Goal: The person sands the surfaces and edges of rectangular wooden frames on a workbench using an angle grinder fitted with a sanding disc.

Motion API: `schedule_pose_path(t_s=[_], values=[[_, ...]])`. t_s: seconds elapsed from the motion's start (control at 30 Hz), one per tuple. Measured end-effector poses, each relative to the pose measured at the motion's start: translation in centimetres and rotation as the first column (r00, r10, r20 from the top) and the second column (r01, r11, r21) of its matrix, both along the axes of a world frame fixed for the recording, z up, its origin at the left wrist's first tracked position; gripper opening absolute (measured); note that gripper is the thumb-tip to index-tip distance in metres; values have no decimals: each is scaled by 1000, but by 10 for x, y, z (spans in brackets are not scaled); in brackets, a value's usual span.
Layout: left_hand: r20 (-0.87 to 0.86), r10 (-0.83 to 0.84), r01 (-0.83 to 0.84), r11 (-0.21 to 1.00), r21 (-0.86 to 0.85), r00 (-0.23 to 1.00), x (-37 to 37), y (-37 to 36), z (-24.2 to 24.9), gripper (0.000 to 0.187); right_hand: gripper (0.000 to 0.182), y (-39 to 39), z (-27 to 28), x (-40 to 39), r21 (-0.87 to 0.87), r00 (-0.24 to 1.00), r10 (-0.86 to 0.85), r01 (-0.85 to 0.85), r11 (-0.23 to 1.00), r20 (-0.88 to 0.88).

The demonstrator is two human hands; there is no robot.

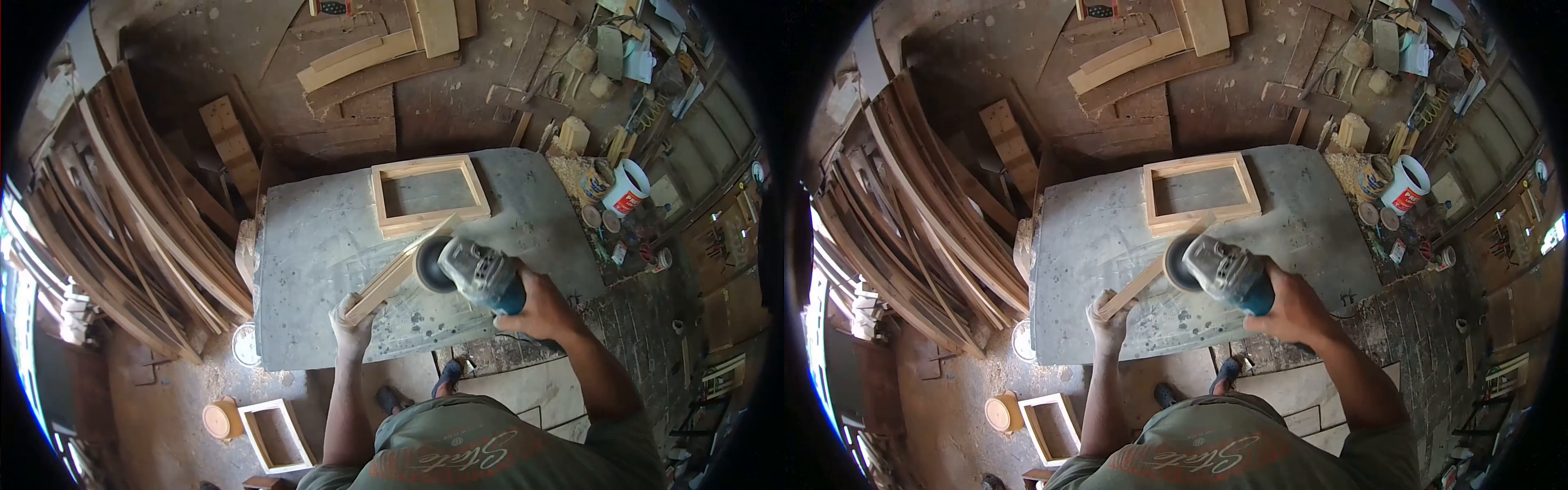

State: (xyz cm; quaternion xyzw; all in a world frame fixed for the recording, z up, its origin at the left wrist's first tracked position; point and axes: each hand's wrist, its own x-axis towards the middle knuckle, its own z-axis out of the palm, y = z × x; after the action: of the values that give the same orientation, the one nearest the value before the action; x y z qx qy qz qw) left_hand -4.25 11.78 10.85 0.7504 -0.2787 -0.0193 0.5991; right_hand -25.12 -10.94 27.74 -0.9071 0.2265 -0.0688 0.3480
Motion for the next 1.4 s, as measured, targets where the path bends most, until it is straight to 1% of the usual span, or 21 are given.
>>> schedule_pose_path(t_s=[0.03, 0.13, 0.23, 0.27, 0.33, 0.37, 0.47, 0.57, 0.63, 0.7, 0.73, 0.83, 0.93, 0.97, 1.0, 1.1, 1.13, 1.23, 1.33, 1.4], values=[[6, -2, 2, 1000, 2, 1000, -1, -1, 1, 27, 72, 0, -1, -2, 21, 1000, -3, 3, 1000, -15], [10, -39, 39, 996, -83, 999, -7, -4, 1, 25, 72, -13, -9, -3, -26, 998, -44, 45, 999, 33], [-47, -62, 55, 990, -130, 997, -7, -4, 3, 24, 72, -29, -7, -2, 40, 992, -100, 97, 994, 72], [-35, -58, 54, 992, -113, 998, -7, -4, 3, 24, 73, -34, -9, -3, 35, 992, -106, 104, 994, 63], [-11, -52, 51, 995, -83, 999, -7, -4, 1, 23, 74, -30, -9, -2, 37, 993, -72, 69, 997, 92], [-23, -59, 57, 993, -100, 998, -7, -4, 0, 23, 75, -26, -9, -3, 39, 993, -56, 52, 998, 105], [-47, -75, 69, 990, -127, 996, -6, -2, -5, 23, 76, -7, -8, -2, 14, 999, -6, 5, 1000, 38], [-27, -73, 69, 992, -107, 997, -4, -1, -9, 24, 76, 4, -3, -3, 5, 999, -10, 11, 1000, -42], [4, -73, 73, 995, -71, 997, -2, 1, -18, 24, 76, -2, -4, -4, 0, 1000, -29, 29, 1000, -4], [-8, -62, 60, 991, -123, 998, -2, -2, -20, 24, 75, -15, -8, -4, -11, 997, -49, 49, 999, 61], [-15, -55, 52, 987, -149, 998, -4, -3, -19, 24, 73, -21, -8, -3, 35, 994, -74, 71, 997, 82], [-3, -45, 45, 988, -147, 999, -7, -4, -14, 25, 71, -30, -4, -1, 43, 991, -118, 116, 992, 57], [-51, -56, 46, 983, -178, 997, -11, -6, -8, 24, 73, -17, -5, 0, 31, 996, -55, 53, 998, 71], [-27, -62, 57, 987, -152, 998, -9, -5, -12, 25, 74, -10, -6, -1, 24, 997, -30, 28, 999, 75], [-3, -69, 69, 990, -126, 998, -5, -1, -20, 25, 78, -4, -9, -3, -7, 1000, -14, 14, 1000, 21], [31, -75, 77, 994, -75, 997, -6, 1, -18, 25, 81, 18, 6, -1, 27, 992, 36, -33, 999, -124], [34, -75, 77, 995, -61, 997, -7, 2, -16, 25, 81, 20, 7, 0, 43, 992, 51, -46, 998, -120], [34, -69, 72, 994, -87, 997, -6, 0, -23, 24, 76, 10, 6, 0, 62, 996, 3, 3, 998, -95], [37, -76, 78, 996, -51, 996, -10, 1, -22, 23, 72, -14, -2, 0, 29, 997, -27, 25, 999, 70], [70, -76, 79, 996, -41, 995, -10, 2, -23, 22, 71, -26, -3, 1, 36, 996, -70, 68, 997, 62]])
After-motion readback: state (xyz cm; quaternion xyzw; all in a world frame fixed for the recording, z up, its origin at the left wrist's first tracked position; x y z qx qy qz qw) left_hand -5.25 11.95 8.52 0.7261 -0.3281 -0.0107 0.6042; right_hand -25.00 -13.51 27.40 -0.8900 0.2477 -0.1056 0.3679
